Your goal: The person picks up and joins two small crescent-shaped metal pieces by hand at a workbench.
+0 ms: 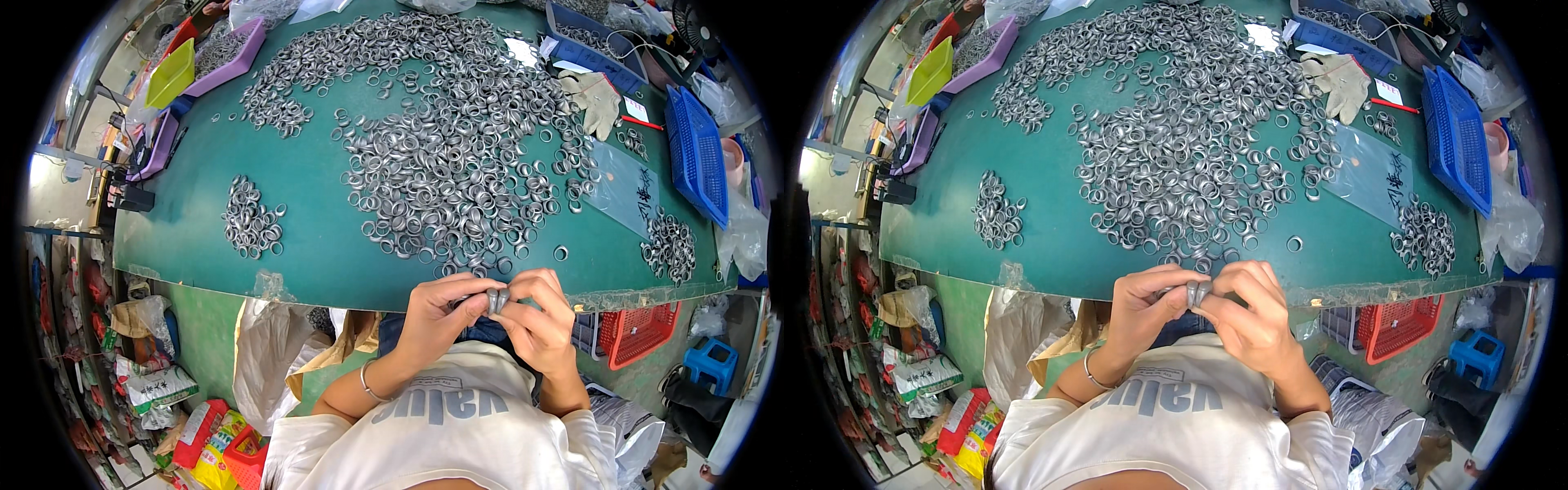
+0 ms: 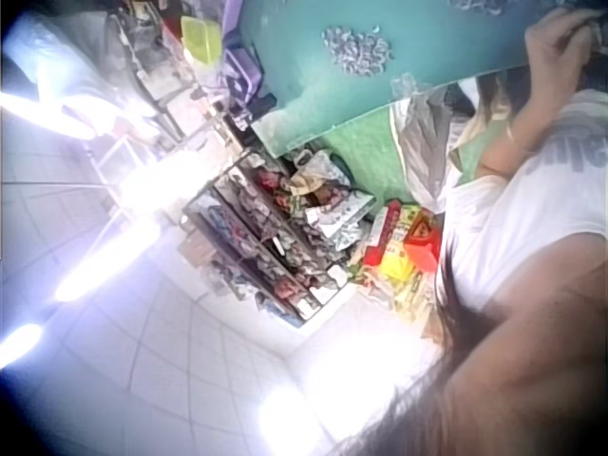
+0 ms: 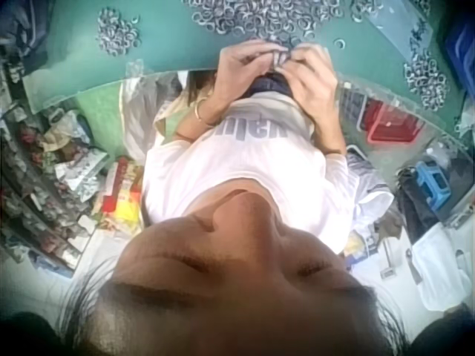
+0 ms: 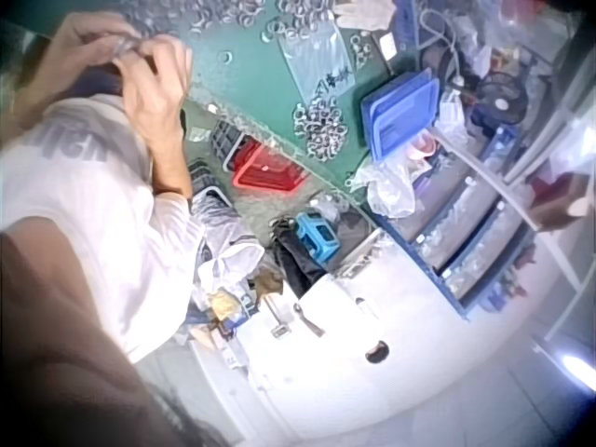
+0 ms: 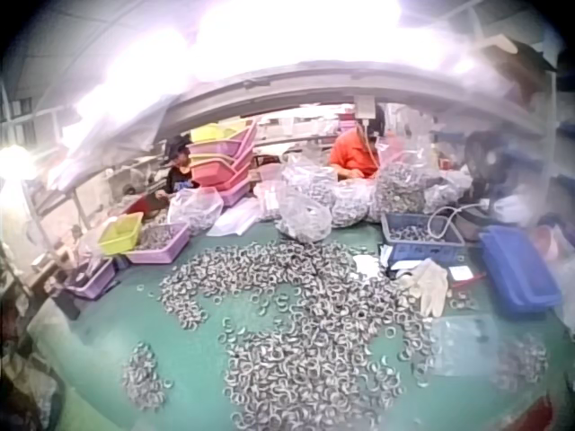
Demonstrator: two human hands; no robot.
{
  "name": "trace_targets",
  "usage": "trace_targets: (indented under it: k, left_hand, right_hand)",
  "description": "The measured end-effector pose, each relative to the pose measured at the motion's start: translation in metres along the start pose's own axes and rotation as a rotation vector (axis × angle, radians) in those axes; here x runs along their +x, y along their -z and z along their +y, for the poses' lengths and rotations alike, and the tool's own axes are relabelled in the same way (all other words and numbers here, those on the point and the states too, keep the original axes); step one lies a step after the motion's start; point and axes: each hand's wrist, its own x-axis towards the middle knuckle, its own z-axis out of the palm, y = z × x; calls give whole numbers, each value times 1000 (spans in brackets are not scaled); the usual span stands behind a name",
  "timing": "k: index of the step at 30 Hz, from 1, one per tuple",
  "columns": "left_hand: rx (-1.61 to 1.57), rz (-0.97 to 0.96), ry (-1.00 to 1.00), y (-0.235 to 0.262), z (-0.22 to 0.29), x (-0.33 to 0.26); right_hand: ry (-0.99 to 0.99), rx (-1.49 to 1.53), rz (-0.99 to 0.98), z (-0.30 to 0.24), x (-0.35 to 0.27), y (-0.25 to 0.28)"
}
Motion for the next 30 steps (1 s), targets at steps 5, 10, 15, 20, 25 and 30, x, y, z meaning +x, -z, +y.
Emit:
trace_targets:
  k: [5, 10, 15, 20, 25, 30]
  left_hand:
    - [-24, 13, 15, -1, 0, 0]
    - [-32, 49, 36, -4, -1, 1]
    - [7, 165, 29, -17, -5, 8]
    - [-88, 112, 62, -22, -16, 19]
    - [-65, 91, 81, -8, -20, 23]
    - [-31, 59, 70, -11, -20, 30]
  right_hand:
    - [-8, 3, -10, -1, 0, 0]
    - [-58, 63, 21, 3, -2, -1]
    - [-284, 115, 159, 2, -10, -16]
    - [-476, 220, 278, 16, -6, -12]
    - [-623, 263, 376, 90, 50, 29]
    - [-563, 224, 723, 248, 187, 119]
